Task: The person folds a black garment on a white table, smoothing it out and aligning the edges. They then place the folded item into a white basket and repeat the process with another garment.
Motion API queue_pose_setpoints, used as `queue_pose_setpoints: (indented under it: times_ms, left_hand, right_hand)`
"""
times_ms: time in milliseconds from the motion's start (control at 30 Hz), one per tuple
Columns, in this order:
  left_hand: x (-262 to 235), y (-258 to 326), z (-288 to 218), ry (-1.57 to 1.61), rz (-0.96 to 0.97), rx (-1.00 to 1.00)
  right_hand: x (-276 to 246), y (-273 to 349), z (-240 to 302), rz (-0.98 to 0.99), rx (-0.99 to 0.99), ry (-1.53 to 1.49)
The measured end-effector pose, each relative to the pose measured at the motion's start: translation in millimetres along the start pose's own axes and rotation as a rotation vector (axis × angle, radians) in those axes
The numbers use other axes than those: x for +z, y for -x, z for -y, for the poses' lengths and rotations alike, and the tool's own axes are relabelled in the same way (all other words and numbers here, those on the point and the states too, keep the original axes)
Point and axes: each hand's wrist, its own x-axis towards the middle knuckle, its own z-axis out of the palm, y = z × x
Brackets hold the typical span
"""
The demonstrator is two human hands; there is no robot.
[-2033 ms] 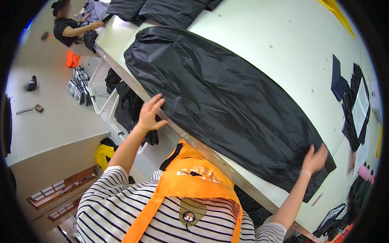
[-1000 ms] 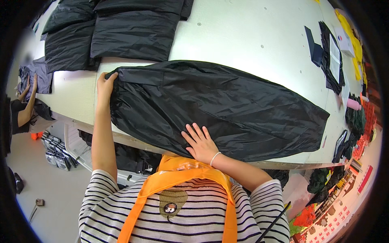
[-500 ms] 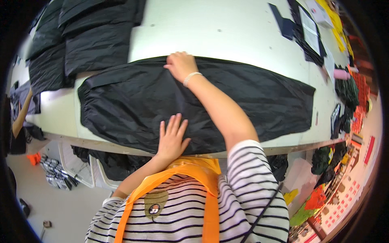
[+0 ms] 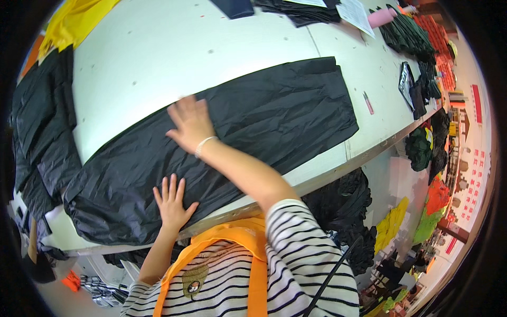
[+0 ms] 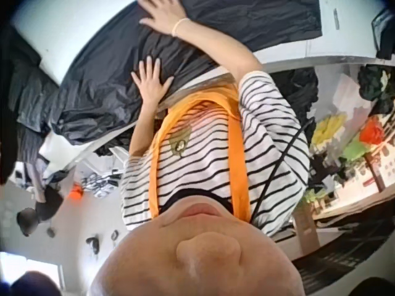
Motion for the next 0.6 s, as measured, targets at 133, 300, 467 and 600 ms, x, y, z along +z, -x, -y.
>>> queue_pose_setpoints:
  times_ms: [133, 300, 467, 600]
  left_hand:
    - [2, -3, -6, -0.028, 0.014, -0.034]
    - [2, -11, -9, -0.078, 0.005, 0.012]
    - [8, -6, -9, -0.109, 0.009, 0.018]
    - [-13, 18, 5, -0.005, 0.004, 0.026]
  right_hand:
    - [-75, 17, -185, -0.107, 0.408, 0.335]
    - [-133, 66, -377, -0.207, 0.885, 0.361]
    - [-149, 97, -327, -0.198, 0.400, 0.393]
    - [-182, 196, -261, 0.389, -0.213, -0.039]
